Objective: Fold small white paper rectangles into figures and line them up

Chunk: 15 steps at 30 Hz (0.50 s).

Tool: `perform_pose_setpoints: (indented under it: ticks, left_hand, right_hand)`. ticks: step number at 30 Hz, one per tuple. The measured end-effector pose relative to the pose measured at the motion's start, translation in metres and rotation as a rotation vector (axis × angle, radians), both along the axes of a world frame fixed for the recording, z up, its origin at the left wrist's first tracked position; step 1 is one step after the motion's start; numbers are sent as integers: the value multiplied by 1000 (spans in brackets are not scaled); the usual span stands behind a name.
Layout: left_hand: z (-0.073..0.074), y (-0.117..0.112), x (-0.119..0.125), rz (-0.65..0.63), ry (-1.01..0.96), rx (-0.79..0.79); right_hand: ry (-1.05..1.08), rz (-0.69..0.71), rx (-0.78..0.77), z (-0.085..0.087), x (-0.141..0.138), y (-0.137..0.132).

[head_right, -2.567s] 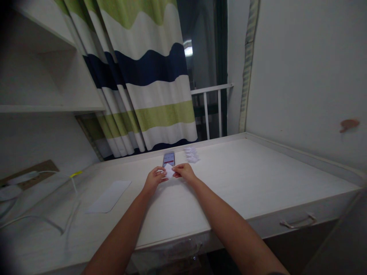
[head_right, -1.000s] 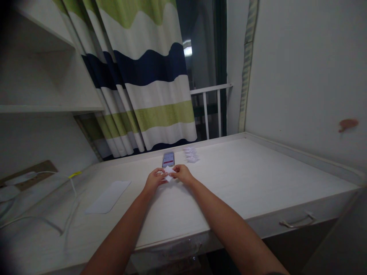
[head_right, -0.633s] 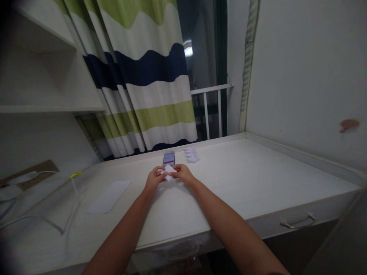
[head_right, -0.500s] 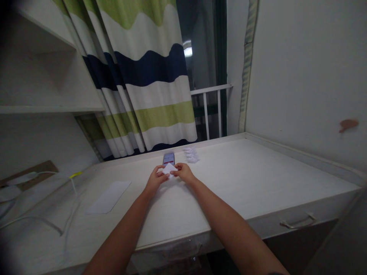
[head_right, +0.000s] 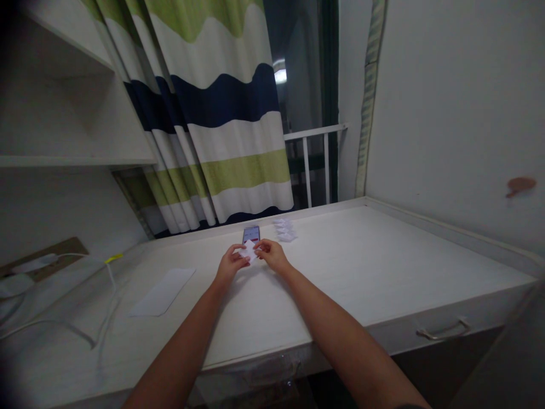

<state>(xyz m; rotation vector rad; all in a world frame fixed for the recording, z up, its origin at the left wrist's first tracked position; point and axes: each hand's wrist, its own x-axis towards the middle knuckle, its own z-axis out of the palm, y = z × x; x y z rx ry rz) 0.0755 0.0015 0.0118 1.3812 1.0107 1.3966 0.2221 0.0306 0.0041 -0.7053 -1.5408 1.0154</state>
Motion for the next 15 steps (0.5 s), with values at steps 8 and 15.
perform_pose_setpoints:
  ticks: [8,15]
  left_hand:
    - [0,3,-3,35,55,3]
    - [3,1,-2,56,51,4]
  right_hand:
    - [-158,-44,0,-2,2,5]
    - [-239,-128,8,5,4,-1]
